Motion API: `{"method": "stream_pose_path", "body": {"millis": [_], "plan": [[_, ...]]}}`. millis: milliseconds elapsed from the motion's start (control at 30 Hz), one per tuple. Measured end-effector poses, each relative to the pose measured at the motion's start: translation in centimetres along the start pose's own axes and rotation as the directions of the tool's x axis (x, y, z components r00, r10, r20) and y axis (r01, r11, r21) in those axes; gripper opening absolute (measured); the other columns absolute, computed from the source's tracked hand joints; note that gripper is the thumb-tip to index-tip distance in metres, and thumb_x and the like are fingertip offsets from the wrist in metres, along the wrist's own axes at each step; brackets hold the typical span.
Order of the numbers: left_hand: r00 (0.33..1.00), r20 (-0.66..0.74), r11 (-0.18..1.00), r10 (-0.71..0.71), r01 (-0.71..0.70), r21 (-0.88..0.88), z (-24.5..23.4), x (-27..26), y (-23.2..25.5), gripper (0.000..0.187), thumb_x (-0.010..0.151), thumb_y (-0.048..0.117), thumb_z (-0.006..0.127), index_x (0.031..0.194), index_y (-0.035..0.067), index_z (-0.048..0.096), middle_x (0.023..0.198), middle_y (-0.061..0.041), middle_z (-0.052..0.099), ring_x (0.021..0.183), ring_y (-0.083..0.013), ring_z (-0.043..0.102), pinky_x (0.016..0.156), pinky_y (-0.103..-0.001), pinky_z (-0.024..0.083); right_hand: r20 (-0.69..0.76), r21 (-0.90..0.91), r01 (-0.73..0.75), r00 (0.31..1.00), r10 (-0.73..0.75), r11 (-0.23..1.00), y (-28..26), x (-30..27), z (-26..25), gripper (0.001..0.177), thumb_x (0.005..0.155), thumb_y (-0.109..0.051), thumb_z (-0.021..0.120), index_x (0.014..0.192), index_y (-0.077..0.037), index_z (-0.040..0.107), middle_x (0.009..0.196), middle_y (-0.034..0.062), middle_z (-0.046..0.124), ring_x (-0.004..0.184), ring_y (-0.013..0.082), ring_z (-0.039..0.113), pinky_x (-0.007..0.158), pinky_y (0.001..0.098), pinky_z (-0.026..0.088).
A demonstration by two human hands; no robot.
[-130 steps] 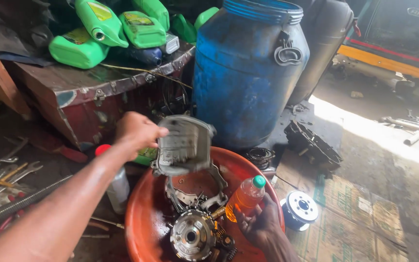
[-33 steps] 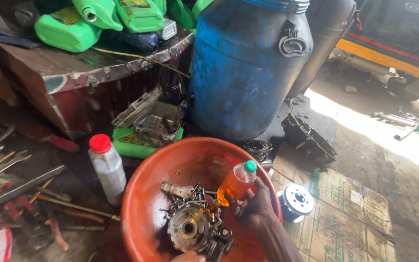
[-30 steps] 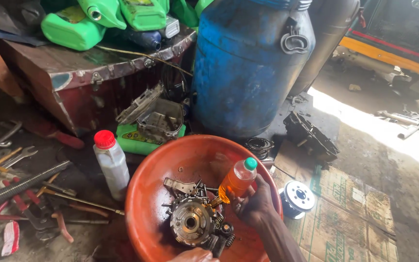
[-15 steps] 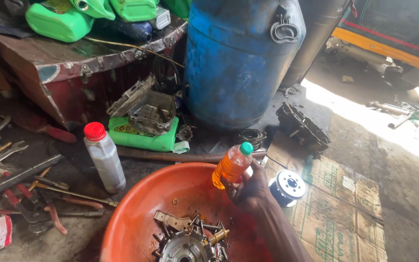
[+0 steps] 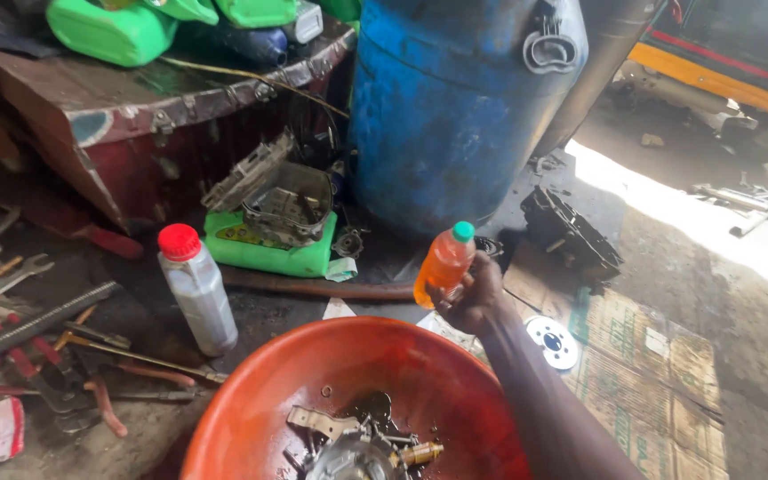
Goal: The person pours liquid from a plastic bottle onto motorcycle clutch parts, then cleans and fits the metal components, gears, and springs together by hand in a basin.
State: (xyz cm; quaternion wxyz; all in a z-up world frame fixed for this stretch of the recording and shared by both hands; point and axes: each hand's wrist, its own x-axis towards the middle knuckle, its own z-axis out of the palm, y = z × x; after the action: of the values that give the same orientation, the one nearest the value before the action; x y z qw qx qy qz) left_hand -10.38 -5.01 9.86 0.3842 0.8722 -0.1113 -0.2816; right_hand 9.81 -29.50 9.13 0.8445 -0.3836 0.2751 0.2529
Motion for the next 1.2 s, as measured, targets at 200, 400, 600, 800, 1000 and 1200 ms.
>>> {"method": "stream_pose_path", "body": {"millis": [200,400,600,800,1000,1200], "plan": [[0.996,-0.089,0.996,-0.028,0.02,-0.09,0.3,0.8,0.4,0.038,0.083,0.042,0.07,0.077,0.004,0.074,0.067,-0.009,0.074,0.064,-0.0174,0.072,0.067,-0.037,0.061,-0.039,-0.12,-0.061,0.998,0.057,0.991,2.5,5.3,-3.0,0.055,0.085,-0.062,0.051,0.117,-0.02,0.067,0.11,0.0128,0.067,0.076,0.0257,0.068,0.047,0.0254,0.053],[0.928,-0.372,0.994,0.001,-0.041,-0.099,-1.2,6.9,-6.6,0.032,0.081,0.036,0.076,0.082,0.004,0.075,0.076,-0.007,0.077,0.069,-0.012,0.072,0.071,-0.032,0.058,-0.001,-0.056,-0.197,0.98,0.197,0.979,1.3,8.5,-4.0,0.047,0.095,-0.049,0.042,0.118,-0.017,0.068,0.114,0.0106,0.068,0.077,0.03,0.071,0.045,0.0218,0.053],[0.95,-0.313,0.959,-0.006,-0.083,-0.271,1.1,9.8,-11.9,0.033,0.085,0.035,0.077,0.085,0.001,0.075,0.078,-0.006,0.076,0.071,-0.0114,0.068,0.07,-0.031,0.057,-0.032,-0.098,-0.188,0.982,0.186,0.977,1.7,7.3,-4.7,0.052,0.096,-0.058,0.047,0.129,-0.019,0.058,0.117,0.0289,0.066,0.079,0.0288,0.071,0.047,0.0172,0.053],[0.954,-0.3,0.955,0.016,-0.104,-0.279,1.4,9.4,-10.8,0.036,0.086,0.039,0.076,0.089,0.002,0.076,0.078,-0.003,0.075,0.072,-0.0091,0.066,0.069,-0.03,0.055,-0.188,-0.285,0.053,0.976,-0.111,0.957,4.5,1.5,-5.5,0.043,0.103,-0.035,0.06,0.133,-0.007,0.05,0.119,0.0236,0.064,0.083,0.0204,0.071,0.065,0.0218,0.059],[0.996,-0.08,0.992,-0.03,0.019,-0.123,0.9,6.5,-7.3,0.061,0.087,0.055,0.074,0.116,0.002,0.071,0.099,-0.008,0.072,0.088,-0.0137,0.067,0.076,-0.028,0.053,0.391,-0.919,0.387,0.919,0.045,0.073,11.4,-5.6,-6.1,0.044,0.086,-0.034,0.07,0.112,0.001,0.073,0.093,0.017,0.074,0.077,0.0207,0.069,0.063,0.0342,0.057],[0.959,0.174,0.973,-0.224,0.231,-0.02,2.6,3.2,-5.6,0.084,0.066,0.032,0.085,0.141,0.01,0.053,0.113,-0.009,0.069,0.095,-0.0203,0.071,0.072,-0.033,0.061,0.152,-0.988,0.141,0.967,0.203,0.068,13.3,-9.7,-5.0,0.056,0.093,-0.051,0.064,0.129,-0.009,0.071,0.108,0.0117,0.08,0.093,0.0212,0.074,0.083,0.0394,0.059]]}}
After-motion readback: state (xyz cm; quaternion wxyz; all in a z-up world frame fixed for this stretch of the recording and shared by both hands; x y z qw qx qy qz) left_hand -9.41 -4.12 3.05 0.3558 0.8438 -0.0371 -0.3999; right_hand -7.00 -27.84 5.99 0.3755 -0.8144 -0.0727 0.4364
